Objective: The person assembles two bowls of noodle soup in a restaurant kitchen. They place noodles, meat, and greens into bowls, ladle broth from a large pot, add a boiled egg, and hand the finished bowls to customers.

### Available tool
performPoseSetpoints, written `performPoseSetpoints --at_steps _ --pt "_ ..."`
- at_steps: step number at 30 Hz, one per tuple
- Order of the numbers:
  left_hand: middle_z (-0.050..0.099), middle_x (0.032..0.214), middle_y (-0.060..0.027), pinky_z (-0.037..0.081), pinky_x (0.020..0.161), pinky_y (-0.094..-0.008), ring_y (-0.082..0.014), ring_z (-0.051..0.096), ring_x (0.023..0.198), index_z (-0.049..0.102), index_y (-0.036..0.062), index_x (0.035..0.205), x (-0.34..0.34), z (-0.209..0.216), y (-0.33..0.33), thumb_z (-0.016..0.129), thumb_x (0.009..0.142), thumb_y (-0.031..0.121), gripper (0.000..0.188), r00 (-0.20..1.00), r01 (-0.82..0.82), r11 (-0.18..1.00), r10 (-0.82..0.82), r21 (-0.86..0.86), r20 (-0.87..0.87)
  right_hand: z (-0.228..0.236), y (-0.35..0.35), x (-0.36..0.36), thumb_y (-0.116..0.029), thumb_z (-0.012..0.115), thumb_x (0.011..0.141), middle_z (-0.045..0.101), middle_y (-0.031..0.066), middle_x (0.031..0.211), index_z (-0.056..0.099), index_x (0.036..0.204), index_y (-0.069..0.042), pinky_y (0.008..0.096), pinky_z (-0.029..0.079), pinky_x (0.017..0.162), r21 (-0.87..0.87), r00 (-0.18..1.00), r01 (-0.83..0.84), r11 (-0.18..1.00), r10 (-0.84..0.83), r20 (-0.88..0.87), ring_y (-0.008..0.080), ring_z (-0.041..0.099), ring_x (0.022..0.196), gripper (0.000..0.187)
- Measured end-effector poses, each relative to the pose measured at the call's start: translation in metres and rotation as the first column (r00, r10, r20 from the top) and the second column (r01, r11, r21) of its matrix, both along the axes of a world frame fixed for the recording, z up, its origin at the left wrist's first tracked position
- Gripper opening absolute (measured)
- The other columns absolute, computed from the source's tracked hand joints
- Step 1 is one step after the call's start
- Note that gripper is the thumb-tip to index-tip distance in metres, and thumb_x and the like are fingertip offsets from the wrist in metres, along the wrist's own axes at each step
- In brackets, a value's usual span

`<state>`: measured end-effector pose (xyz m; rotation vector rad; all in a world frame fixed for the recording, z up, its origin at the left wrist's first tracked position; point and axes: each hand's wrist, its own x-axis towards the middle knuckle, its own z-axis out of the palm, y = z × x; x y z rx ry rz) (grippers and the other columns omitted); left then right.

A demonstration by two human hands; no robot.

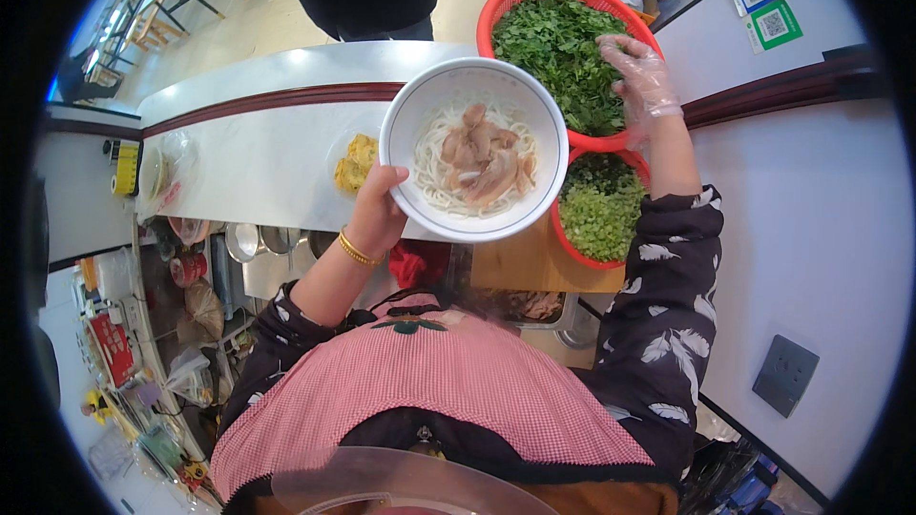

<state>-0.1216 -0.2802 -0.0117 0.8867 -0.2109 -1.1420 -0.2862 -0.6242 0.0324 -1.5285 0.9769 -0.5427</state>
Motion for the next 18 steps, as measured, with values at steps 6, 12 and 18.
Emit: performPoseSetpoints --at_steps 6,12,18 --pt "0.056 0.113 -0.0083 0.053 0.078 -0.0342 -0.0173 0.059 0.100 0.042 0.0063 0.130 -0.008 0.018 -0.011 0.052 0.084 0.017 0.048 0.996 0.014 0.993 -0.023 0.115 0.083 0.051 0.062 0.005 -0.017 0.068 0.090 0.061 -0.0049 0.097 0.069 0.107 -0.014 0.0221 0.045 0.062 0.040 0.908 -0.304 0.952 0.277 0.313 0.0045 0.054 0.085 0.017" --pt "0.056 0.110 -0.0082 0.056 0.074 -0.0389 -0.0188 0.062 0.098 0.044 0.0089 0.118 -0.022 0.015 -0.003 0.053 0.086 0.020 0.035 1.000 -0.019 0.996 0.018 0.082 0.017 0.077 0.155 0.008 -0.014 0.066 0.092 0.063 0.0000 0.091 0.064 0.122 -0.011 0.0214 0.050 0.061 -0.292 0.766 -0.640 0.710 0.619 -0.175 0.0057 0.056 0.069 0.031" --pt "0.054 0.115 -0.0088 0.056 0.086 -0.0464 -0.0215 0.060 0.107 0.042 0.0093 0.121 -0.026 0.010 0.032 0.052 0.086 0.020 0.037 0.998 -0.003 0.997 0.009 0.083 -0.063 0.086 0.180 0.000 -0.017 0.066 0.092 0.065 0.0036 0.089 0.065 0.117 -0.004 0.0247 0.052 0.066 -0.234 0.859 -0.506 0.830 0.510 -0.047 0.0086 0.059 0.071 0.028"
